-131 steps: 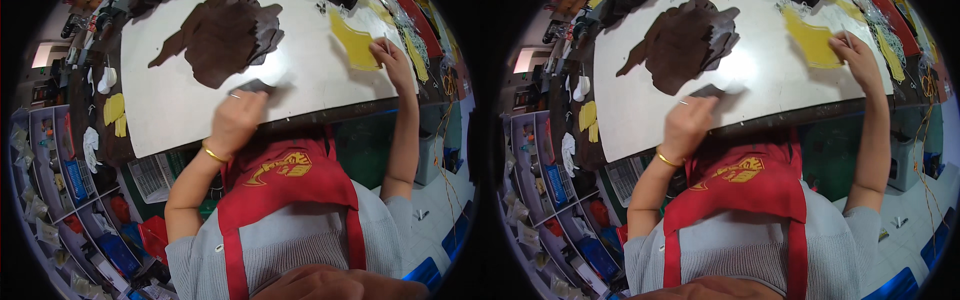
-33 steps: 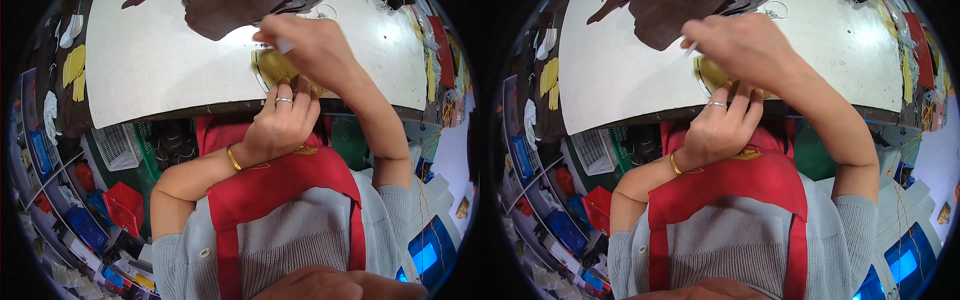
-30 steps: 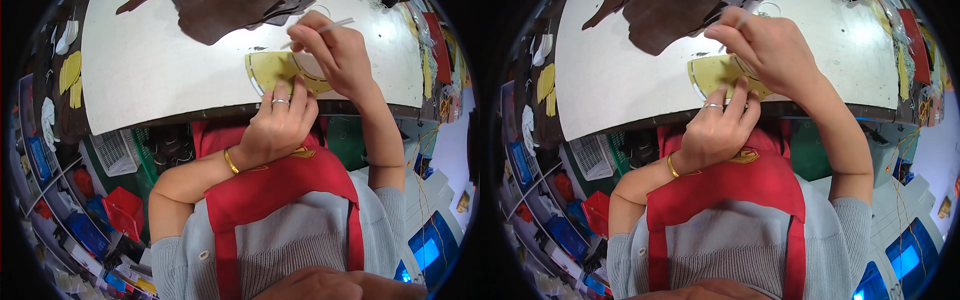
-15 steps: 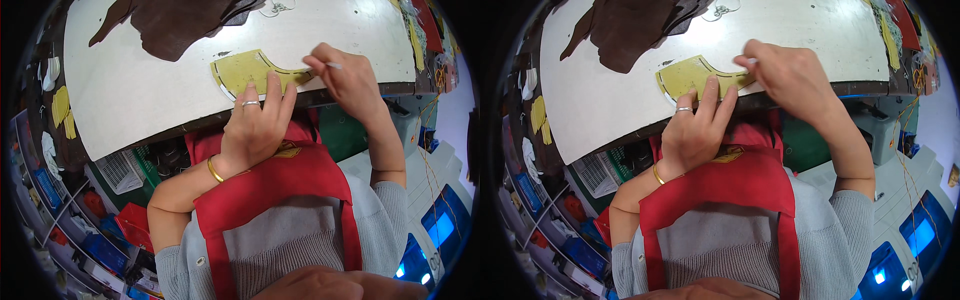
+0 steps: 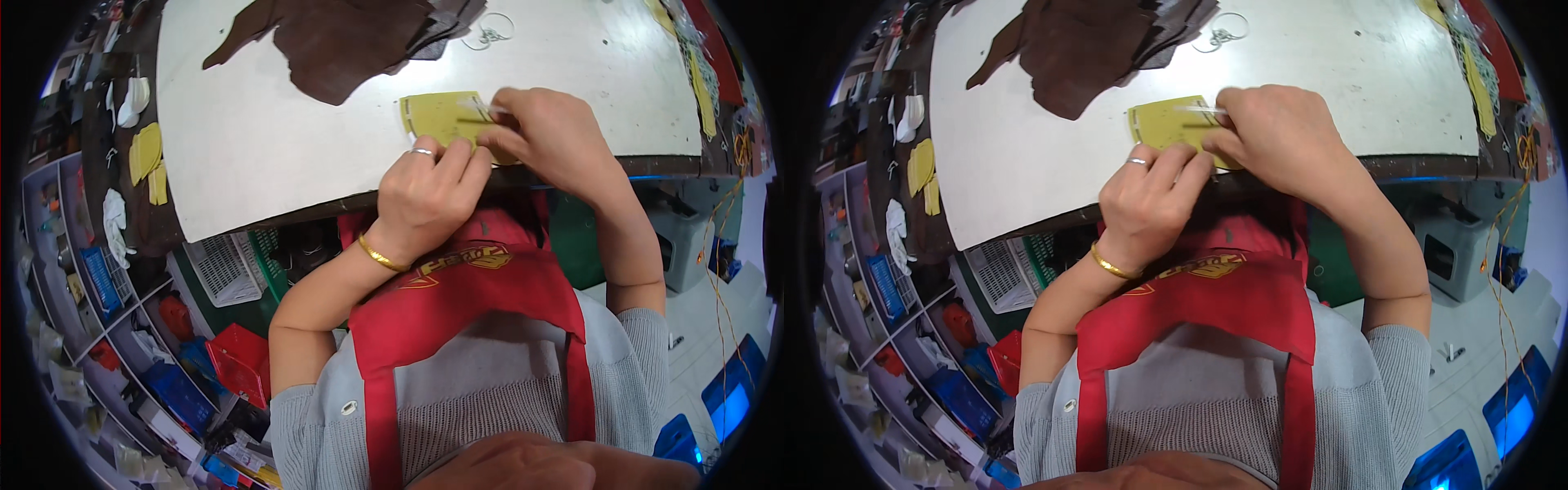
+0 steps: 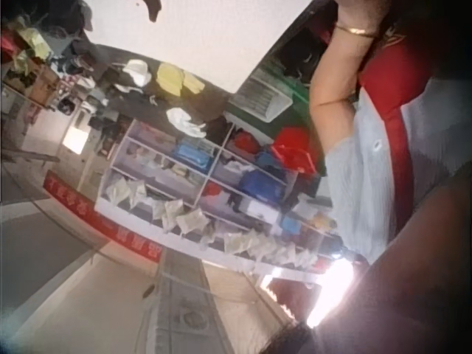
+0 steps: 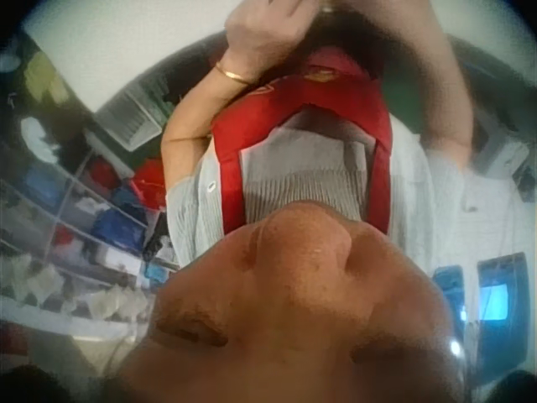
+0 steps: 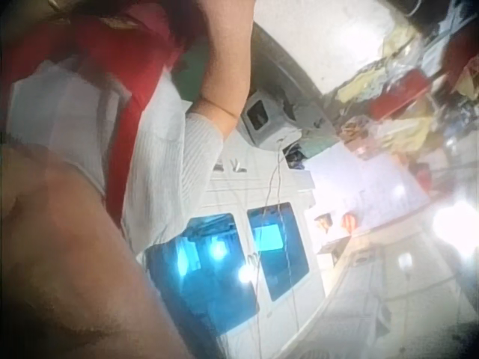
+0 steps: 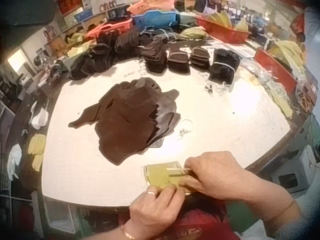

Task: The person unfastens a stack of leather shoe components, separates them, and traces lines on each piece using a template and a marking pen.

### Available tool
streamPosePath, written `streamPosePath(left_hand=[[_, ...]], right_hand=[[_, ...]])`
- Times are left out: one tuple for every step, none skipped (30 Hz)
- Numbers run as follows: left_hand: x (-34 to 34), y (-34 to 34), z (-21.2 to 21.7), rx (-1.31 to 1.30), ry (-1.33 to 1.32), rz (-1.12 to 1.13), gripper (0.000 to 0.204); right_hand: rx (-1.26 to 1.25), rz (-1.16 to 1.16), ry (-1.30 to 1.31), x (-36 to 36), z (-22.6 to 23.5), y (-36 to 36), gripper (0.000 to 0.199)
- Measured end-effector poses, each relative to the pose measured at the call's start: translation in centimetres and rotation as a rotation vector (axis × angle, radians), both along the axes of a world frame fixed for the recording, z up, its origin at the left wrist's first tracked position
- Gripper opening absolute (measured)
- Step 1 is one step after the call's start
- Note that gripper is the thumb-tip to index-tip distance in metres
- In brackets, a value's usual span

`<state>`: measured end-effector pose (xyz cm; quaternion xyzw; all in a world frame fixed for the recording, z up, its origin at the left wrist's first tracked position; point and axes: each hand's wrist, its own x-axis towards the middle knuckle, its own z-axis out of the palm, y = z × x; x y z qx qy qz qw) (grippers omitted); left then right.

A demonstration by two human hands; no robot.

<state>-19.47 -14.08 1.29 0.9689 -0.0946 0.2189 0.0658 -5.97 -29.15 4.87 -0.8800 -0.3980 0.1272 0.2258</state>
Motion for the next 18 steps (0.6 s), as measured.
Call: streamPosePath(left_hand=[[0.2,0.3,0.0,-0.017,0.003,-0.019,0.017],[0.8,1.0,-0.2,-0.008,-0.006,-0.006,0.017],[1.8,2.1,-0.7,-0.082,-0.131,-0.043,0.02],[2.8,3.2,-1.1,-0.163,-0.255,-0.092,0.024],[3.6,5.0,-0.6,-0.146,-0.26,-0.014,0.033],[3.5,5.6,0.6,-0.134,-0.11,0.223,0.033],[3.0,6.5,0.5,-0.093,-0.062,0.255,0.033],[2.6,7.3,0.1,-0.053,-0.016,0.293,0.033],[1.8,7.0,-0.1,-0.078,0.031,0.21,0.034],[1.3,6.2,0.2,-0.113,0.07,0.099,0.035],[0.6,5.3,0.0,-0.128,0.049,-0.029,0.034],[-0.2,4.5,0.1,-0.188,0.042,-0.15,0.029],[-1.2,3.9,-0.3,-0.189,0.024,-0.139,0.026],[-1.5,3.5,-0.4,-0.211,-0.006,-0.162,0.023],[-1.7,3.6,-0.7,-0.214,-0.003,-0.163,0.023],[-1.8,3.9,-0.9,-0.254,-0.046,-0.169,0.022],[-1.9,4.1,-1.0,-0.292,-0.087,-0.174,0.021],[-2.0,4.4,-1.1,-0.294,-0.084,-0.174,0.021]], right_hand=[[-0.127,0.049,-0.041,0.1,0.2,0.2,0.031],[-0.119,0.061,-0.05,0.6,0.2,-0.2,0.031],[0.04,-0.024,0.159,1.4,0.0,-1.3,0.031],[0.19,-0.119,0.37,2.4,-0.2,-2.9,0.032],[0.188,-0.222,0.381,4.2,-0.6,-4.7,0.033],[0.183,-0.33,0.393,6.1,-1.1,-6.5,0.033],[0.136,-0.397,0.232,7.2,-1.5,-7.7,0.031],[0.088,-0.454,0.068,8.2,-1.8,-8.5,0.028],[0.086,-0.451,0.068,8.7,-2.0,-9.2,0.028],[0.289,-0.523,0.012,8.8,-1.4,-10.6,0.026],[0.499,-0.571,-0.03,8.7,-1.3,-10.6,0.024],[0.495,-0.576,-0.027,8.0,-1.3,-10.4,0.024],[0.579,-0.502,0.145,6.7,-1.5,-7.9,0.023],[0.641,-0.456,0.289,4.8,-0.7,-6.2,0.022],[0.543,-0.364,0.397,3.0,-0.2,-4.6,0.021],[0.442,-0.273,0.501,1.6,0.3,-3.0,0.021],[0.374,-0.265,0.565,0.8,0.2,-2.0,0.021],[0.306,-0.255,0.629,0.1,-0.2,-1.2,0.021]])
